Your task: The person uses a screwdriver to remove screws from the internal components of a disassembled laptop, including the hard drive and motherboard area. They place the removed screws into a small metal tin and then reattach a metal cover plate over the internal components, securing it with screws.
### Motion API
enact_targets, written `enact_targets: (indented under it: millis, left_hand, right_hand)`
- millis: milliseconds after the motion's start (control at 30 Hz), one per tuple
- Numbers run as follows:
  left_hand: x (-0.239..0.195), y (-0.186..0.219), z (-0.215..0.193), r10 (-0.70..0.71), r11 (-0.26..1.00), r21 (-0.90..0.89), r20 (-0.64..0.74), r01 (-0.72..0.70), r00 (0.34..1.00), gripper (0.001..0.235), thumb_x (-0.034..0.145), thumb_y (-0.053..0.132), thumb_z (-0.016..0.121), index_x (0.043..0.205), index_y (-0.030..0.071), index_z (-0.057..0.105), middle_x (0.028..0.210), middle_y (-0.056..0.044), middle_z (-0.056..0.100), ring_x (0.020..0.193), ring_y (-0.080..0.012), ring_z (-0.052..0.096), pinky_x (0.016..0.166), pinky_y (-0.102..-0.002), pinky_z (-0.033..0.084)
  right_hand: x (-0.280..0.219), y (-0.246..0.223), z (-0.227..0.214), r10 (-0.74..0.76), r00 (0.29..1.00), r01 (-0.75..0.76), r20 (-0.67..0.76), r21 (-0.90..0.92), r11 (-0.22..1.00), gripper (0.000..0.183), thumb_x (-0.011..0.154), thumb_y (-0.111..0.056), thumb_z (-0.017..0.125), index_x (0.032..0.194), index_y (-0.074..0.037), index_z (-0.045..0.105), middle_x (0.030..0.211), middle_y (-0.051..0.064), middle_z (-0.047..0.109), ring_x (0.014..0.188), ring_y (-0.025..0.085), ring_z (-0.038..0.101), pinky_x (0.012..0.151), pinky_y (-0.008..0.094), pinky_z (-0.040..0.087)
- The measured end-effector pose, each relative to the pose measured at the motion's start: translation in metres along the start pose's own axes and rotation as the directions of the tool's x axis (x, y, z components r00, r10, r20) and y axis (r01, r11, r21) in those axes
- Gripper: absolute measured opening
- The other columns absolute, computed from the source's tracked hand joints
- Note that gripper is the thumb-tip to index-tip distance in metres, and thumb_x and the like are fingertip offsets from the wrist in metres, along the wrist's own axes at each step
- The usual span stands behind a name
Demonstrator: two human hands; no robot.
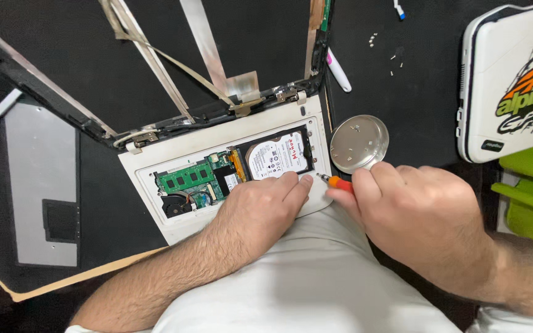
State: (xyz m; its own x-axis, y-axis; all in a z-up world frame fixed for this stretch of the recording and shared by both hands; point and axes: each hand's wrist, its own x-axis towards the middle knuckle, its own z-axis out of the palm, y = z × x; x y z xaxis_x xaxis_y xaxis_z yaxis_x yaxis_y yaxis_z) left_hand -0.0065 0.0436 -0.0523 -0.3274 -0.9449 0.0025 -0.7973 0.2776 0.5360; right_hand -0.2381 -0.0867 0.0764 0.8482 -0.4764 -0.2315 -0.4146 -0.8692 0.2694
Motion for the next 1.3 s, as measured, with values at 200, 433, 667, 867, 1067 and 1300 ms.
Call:
enact_targets:
  millis: [200, 433, 667, 867, 1067, 1300]
  left_hand:
    - [-0.001, -0.003, 0.007, 0.043, 0.999, 0.008, -0.091, -0.042, 0.995, 0.032, 0.118, 0.020, 0.074, 0.147, 0.008, 0.077, 0.104, -0.003, 0.069, 0.072, -0.0292, 0.074, 0.041, -0.051, 0.051]
    - [-0.002, -0.005, 0.002, 0.051, 0.999, -0.003, -0.029, -0.051, 0.998, 0.043, 0.111, 0.012, 0.075, 0.154, 0.006, 0.074, 0.109, -0.004, 0.069, 0.073, -0.0304, 0.076, 0.038, -0.051, 0.052]
    - [-0.002, -0.007, 0.002, 0.058, 0.998, -0.030, 0.016, -0.058, 0.998, 0.046, 0.111, 0.013, 0.075, 0.156, 0.005, 0.070, 0.109, -0.006, 0.068, 0.077, -0.0316, 0.076, 0.042, -0.052, 0.056]
    - [0.000, -0.008, -0.012, 0.046, 0.996, -0.085, 0.102, -0.037, 0.994, 0.048, 0.111, 0.014, 0.074, 0.158, 0.007, 0.068, 0.112, -0.007, 0.067, 0.077, -0.0343, 0.076, 0.041, -0.056, 0.056]
    - [-0.001, -0.012, -0.022, 0.127, 0.992, -0.038, 0.125, -0.123, 0.984, 0.054, 0.110, 0.008, 0.075, 0.163, 0.002, 0.066, 0.111, -0.006, 0.064, 0.072, -0.0294, 0.072, 0.043, -0.050, 0.057]
    - [0.004, -0.016, -0.035, 0.163, 0.987, -0.028, 0.211, -0.160, 0.964, 0.064, 0.105, 0.005, 0.076, 0.168, 0.000, 0.063, 0.118, -0.005, 0.066, 0.079, -0.0254, 0.074, 0.040, -0.044, 0.059]
  right_hand:
    - [0.005, 0.004, -0.020, -0.163, 0.977, 0.175, 0.140, -0.078, 0.982, 0.060, 0.136, -0.072, 0.057, 0.094, -0.029, 0.057, 0.066, -0.009, 0.058, 0.054, 0.016, 0.063, 0.056, 0.036, 0.047]
    - [0.006, 0.001, -0.029, -0.201, 0.968, 0.202, 0.153, 0.006, 0.979, 0.017, 0.113, -0.035, 0.066, 0.121, -0.020, 0.066, 0.069, -0.012, 0.064, 0.050, 0.017, 0.072, 0.045, 0.041, 0.049]
    - [-0.012, -0.021, -0.009, -0.091, 0.990, 0.093, 0.110, -0.014, 0.996, 0.042, 0.127, -0.060, 0.059, 0.109, -0.023, 0.068, 0.079, -0.006, 0.065, 0.054, 0.019, 0.067, 0.049, 0.039, 0.047]
    - [-0.012, -0.029, -0.011, 0.041, 0.995, -0.043, 0.087, 0.028, 0.999, 0.049, 0.125, -0.071, 0.056, 0.115, -0.024, 0.064, 0.075, -0.006, 0.063, 0.055, 0.020, 0.067, 0.054, 0.039, 0.046]
    - [-0.019, -0.033, -0.001, 0.019, 0.999, -0.021, 0.031, 0.070, 0.997, 0.053, 0.132, -0.067, 0.058, 0.100, -0.025, 0.064, 0.072, -0.006, 0.059, 0.054, 0.018, 0.058, 0.053, 0.038, 0.044]
    - [-0.025, -0.036, 0.002, 0.022, 0.999, -0.025, 0.032, 0.106, 0.994, 0.052, 0.132, -0.064, 0.060, 0.099, -0.024, 0.067, 0.069, -0.006, 0.058, 0.052, 0.019, 0.054, 0.054, 0.038, 0.042]
